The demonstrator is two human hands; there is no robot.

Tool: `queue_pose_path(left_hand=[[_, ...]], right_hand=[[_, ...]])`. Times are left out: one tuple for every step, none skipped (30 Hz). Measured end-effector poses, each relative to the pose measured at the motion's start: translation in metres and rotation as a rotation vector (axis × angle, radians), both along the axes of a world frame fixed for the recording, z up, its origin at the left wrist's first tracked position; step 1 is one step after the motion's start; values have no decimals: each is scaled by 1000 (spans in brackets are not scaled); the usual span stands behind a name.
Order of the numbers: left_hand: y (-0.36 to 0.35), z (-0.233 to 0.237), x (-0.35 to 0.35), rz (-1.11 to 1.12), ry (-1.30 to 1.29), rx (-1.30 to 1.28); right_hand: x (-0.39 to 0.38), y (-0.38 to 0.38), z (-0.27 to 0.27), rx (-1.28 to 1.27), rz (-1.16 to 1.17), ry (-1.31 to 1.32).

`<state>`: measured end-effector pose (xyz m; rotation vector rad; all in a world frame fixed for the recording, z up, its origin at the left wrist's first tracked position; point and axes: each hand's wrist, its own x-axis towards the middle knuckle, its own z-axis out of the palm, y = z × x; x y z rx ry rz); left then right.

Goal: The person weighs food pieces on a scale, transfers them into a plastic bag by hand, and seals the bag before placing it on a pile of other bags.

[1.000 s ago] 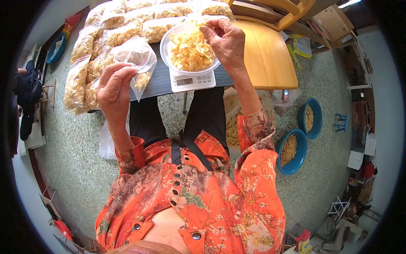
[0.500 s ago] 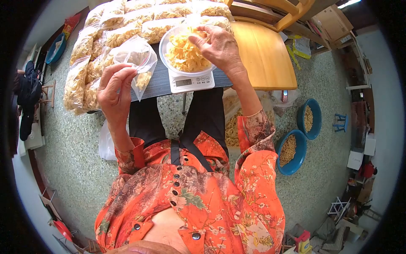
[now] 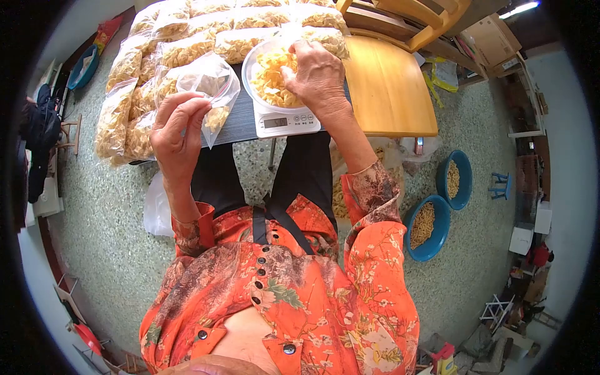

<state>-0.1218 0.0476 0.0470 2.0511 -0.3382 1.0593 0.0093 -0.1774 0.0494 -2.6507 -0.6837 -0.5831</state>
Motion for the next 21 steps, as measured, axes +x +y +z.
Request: queue_pose_path(left_hand=[[0,-1,0,2,1,4],[1,-1,1,3,2,8],[0,-1,1,2,0,8],[0,-2,1,6,4,9],[0,-2,1,11,10,9],[0,-2,1,13,9,11],[0,-2,1,11,11,6],[0,-1,1,8,12,0],[0,-1,1,7,11,2],[-1,-2,2,8,11,4],[-1,-2,2,8,12,6],[-1,-3,3,6,11,8],[0,-4,3,8,3,31],[0,-5,4,10,-4,53],[1,-6,4,10,-6,54],[1,-6,4,16,-3,65],[1,-6,5,23,-1,77],[-1,-5,4,22,-3,79],[-3,-4,3,23,15,42],[-5,-3,2,23,33,5],[-5,-3,2,23,30,7]], right_hand=[[1,-1,-2,20,33,-27],[1,-2,-3,41,65,-54],[2,-3,-4,41,64,-56],[1,-3,-4,68,76,-60],[1,-3,-4,95,89,-61],[0,-3,-4,97,91,-61],[-1,-1,-2,144,69,-13],[-2,1,-2,191,46,35],[-2,1,-2,193,45,33],[-1,2,-2,227,37,15],[-1,2,-2,262,29,-3],[-1,0,-1,264,27,-4],[0,-2,1,313,47,16],[0,-3,3,362,67,37],[0,-4,5,363,67,35],[0,-5,7,410,68,27],[0,-6,9,457,69,19],[0,-7,9,458,68,17],[2,-9,7,623,66,137],[4,-11,6,788,63,259],[7,-12,5,790,64,256]])
